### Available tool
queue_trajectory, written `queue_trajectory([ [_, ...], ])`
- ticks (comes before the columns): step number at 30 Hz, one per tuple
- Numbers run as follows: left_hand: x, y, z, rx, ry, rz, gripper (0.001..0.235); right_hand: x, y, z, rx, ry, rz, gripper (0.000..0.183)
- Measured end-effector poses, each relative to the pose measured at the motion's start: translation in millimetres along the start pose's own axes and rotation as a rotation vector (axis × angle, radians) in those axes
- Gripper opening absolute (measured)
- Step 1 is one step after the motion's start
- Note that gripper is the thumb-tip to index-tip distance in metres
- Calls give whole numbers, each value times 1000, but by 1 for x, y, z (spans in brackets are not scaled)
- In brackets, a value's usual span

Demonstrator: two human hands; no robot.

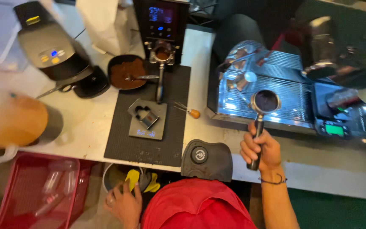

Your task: The person prepares an espresso shot by weighing a portafilter, adding coffee grounds with a spoon, and leveling the bed with a distribution tool. They then tamp the grounds and lock the portafilter into the espresso machine.

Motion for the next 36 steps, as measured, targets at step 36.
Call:
queue_trajectory([
  [36, 189, 17, -126, 2553, -1289, 666, 38, -9, 26, 339, 1814, 793, -724, 32],
])
Point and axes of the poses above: each hand's wrist, its own x-axis away from the middle knuckle, its own y-axis out of the palm, z = x × y, the point moved 7 cm from there along -x, towards the middle knuckle, and after that the axes turned 11 degrees about -z, right-handed, at the moved point
